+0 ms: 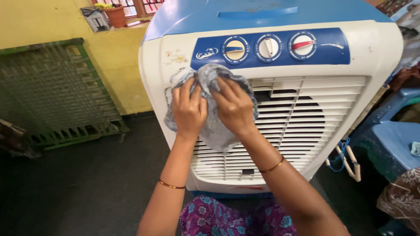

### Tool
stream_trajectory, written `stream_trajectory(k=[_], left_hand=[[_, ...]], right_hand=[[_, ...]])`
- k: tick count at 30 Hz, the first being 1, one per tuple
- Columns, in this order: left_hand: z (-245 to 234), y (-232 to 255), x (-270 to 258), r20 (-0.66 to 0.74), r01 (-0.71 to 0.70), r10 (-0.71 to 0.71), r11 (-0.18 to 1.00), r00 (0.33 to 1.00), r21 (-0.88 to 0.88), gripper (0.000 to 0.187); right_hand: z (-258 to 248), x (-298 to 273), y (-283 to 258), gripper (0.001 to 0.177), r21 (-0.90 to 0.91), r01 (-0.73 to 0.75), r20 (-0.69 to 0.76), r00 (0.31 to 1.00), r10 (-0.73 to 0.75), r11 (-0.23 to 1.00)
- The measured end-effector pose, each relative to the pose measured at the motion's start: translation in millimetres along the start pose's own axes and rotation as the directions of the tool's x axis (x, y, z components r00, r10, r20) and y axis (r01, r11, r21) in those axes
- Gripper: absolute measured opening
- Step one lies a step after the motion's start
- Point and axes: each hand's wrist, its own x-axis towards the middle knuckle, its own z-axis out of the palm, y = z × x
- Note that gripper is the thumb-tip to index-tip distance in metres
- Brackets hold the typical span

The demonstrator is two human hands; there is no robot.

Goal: The person wipes the exterior surfaces of a portable air cooler using a grey cloth. They clean the front grille, the top lid, and the control panel area, moving the cloth back and forth to remove dust or dirt from the appliance.

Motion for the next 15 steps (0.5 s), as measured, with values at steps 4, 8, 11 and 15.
stream_trajectory(k=[4,8,11,15], left_hand=[[8.5,32.3,30.6,-0.12,-0.132,0.128,0.991,0.985,-0.023,0.045],[28.7,47.4,78.0,-0.026,-0.074,0.077,0.992,0.997,0.103,0.046],[38.8,47.2,84.1,-0.03,0.013,-0.012,1.0,0.999,0.013,0.047],[44.7,42.8,62.2,-0.02,-0.03,0.03,0.999,0.999,0.011,0.049]], right_hand=[[-31.7,18.8,32.0,0.031,-0.06,-0.211,-0.122,0.972,0.202,0.976],[-47.5,50.7,54.0,0.032,-0.313,-0.174,0.012,0.982,0.187,0.934],[-51.3,44.6,58.8,0.043,-0.306,-0.113,0.086,0.986,0.146,0.945],[-41.6,20.4,57.0,0.042,-0.396,-0.084,0.089,0.988,0.129,0.914]])
